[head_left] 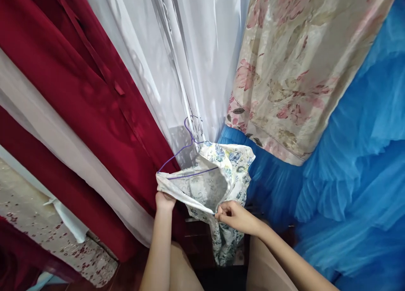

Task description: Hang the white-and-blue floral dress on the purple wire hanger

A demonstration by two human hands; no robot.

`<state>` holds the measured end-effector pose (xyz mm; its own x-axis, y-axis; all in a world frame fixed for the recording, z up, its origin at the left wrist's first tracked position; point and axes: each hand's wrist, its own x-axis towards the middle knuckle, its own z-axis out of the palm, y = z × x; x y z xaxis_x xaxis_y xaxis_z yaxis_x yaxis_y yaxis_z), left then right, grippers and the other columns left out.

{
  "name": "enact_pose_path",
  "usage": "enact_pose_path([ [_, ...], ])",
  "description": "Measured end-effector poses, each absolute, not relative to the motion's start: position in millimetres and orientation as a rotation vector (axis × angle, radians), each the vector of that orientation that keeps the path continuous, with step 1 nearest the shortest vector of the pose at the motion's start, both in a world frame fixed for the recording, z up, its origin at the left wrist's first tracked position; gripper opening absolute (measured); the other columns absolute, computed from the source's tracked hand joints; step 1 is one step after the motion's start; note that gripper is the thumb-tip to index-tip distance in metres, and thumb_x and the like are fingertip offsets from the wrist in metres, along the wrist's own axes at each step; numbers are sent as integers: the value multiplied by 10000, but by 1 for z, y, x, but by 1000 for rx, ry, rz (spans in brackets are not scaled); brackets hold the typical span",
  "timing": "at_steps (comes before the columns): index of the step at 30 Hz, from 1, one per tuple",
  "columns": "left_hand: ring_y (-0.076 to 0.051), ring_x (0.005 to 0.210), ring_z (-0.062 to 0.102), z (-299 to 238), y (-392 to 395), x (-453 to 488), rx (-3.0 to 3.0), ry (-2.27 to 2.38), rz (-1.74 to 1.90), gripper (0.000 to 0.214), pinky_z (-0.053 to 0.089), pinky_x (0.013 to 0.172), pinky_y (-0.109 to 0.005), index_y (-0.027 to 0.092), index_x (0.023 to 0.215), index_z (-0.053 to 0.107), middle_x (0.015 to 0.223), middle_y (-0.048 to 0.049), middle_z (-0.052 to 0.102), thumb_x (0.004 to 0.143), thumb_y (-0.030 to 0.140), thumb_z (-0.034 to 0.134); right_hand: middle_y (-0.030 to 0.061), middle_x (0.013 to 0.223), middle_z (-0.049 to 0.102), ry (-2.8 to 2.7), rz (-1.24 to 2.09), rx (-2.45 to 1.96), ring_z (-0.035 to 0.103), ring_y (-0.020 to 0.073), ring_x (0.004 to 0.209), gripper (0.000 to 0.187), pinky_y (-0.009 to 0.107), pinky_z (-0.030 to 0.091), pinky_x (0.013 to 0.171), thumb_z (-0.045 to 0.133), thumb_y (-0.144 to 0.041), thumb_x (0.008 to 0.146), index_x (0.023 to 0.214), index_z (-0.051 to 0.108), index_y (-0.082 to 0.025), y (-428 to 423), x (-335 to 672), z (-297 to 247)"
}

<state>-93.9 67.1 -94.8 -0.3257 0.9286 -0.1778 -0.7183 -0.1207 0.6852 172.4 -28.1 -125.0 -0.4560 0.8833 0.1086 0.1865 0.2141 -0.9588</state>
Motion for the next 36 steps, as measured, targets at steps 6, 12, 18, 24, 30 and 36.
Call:
enact_pose_path([
  [6,-293,1144,637,-122,24,-31,413,743,1538,409,523,958,-459,237,1184,665,1203,-99,704,941,524,504,70,1061,694,-1749,1153,-1015,650,216,903,457,344,523,812,714,-371,841,1253,596,-211,-30,179,-135],
  [12,-240,971,683,-150,-15,18,564,954,1500,395,529,838,-343,162,1059,678,1049,-104,723,800,459,712,145,1466,504,-1805,1073,-875,474,325,1343,868,484,354,1141,819,-342,739,1486,392,-229,-26,163,-133],
  [18,-152,723,568,-128,-36,27,1263,1017,1351,365,452,686,-259,182,797,553,756,-11,566,946,516,550,49,1017,668,-1567,1330,-923,615,234,944,327,370,490,908,675,-266,786,1096,619,-179,-26,156,-165],
  [24,-239,1194,535,-112,-42,11,1710,896,1068,427,375,1070,-371,219,1294,502,1302,-115,565,998,517,427,-40,629,446,-1681,1555,-1024,381,110,595,239,235,350,559,599,-342,839,693,513,-173,-35,191,-132],
  [30,-229,887,604,-141,-55,-8,1902,918,450,399,451,832,-284,150,918,711,907,-45,693,888,534,604,-55,568,369,-1987,1301,-1039,306,86,546,237,219,249,482,597,-232,780,601,451,-177,-30,258,-56],
  [36,-134,666,446,-124,-49,-35,1943,1134,723,429,332,625,-238,148,661,565,647,19,487,971,435,489,-28,589,475,-1869,856,-1033,404,127,589,164,253,317,545,642,-252,679,568,549,-174,36,319,5],
])
